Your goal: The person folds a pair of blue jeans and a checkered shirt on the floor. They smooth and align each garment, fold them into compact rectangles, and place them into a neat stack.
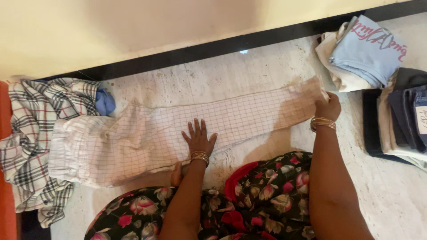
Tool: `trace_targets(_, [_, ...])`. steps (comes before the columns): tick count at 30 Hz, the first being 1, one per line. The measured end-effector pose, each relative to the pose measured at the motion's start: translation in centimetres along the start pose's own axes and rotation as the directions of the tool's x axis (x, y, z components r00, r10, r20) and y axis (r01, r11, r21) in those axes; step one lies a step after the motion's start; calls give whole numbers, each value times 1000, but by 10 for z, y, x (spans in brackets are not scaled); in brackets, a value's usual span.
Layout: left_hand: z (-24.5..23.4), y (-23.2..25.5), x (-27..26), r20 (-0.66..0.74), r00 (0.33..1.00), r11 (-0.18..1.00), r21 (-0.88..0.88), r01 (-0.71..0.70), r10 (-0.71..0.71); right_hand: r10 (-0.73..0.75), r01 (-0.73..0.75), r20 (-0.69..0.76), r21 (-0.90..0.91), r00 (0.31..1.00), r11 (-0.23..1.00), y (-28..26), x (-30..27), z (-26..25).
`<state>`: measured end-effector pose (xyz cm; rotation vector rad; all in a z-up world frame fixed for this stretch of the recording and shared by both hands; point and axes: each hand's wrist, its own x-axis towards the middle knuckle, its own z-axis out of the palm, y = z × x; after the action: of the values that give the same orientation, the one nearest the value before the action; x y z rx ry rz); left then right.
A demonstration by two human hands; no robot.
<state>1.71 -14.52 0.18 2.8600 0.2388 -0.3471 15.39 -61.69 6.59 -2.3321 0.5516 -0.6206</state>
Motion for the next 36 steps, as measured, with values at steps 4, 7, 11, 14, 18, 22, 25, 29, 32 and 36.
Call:
trace_targets(4, [0, 9, 1, 7, 1000, 1000, -22, 5, -5, -72, 93, 130, -163, 989, 982, -67, -35, 2])
trace_targets(7, [0, 11, 3, 24, 1000, 1000, -26, 11, -10, -6, 99, 375, -230, 927, 968, -117, -85, 24])
trace_targets(11, [1, 14, 3, -6, 1000, 999, -48, -8, 8, -473, 497, 511, 99, 718, 862, -149, -168, 61])
trace_targets(14, [1, 11, 2, -2, 1000, 998, -57, -6, 6, -399, 557, 829, 131, 393, 820, -149, -200, 86])
trace_targets(18, [5, 11, 2, 2, 1000, 999, -37, -5, 5, -224, 258, 782, 84, 581, 962, -113, -163, 77])
trace_targets(22, [6, 11, 4, -4, 1000, 999, -40, -14, 14, -269, 433, 721, -48, 639, 900, -91, -110, 54])
trace_targets(25, [7, 10, 5, -14, 1000, 999, -50, -21, 20, -101, 506, 824, -241, 558, 828, -92, -101, 44])
trace_targets(29, [9, 11, 3, -14, 1000, 999, -42, -10, 9, 191, 439, 807, -483, 558, 757, -93, -110, 42])
trace_targets(32, [7, 13, 3, -37, 999, 998, -66, -15, 13, 59, 360, 763, -369, 644, 857, -87, -111, 48])
trace_targets(36, [11, 10, -2, -70, 997, 995, -98, -28, 22, 0, 376, 712, -371, 702, 849, -75, -120, 54])
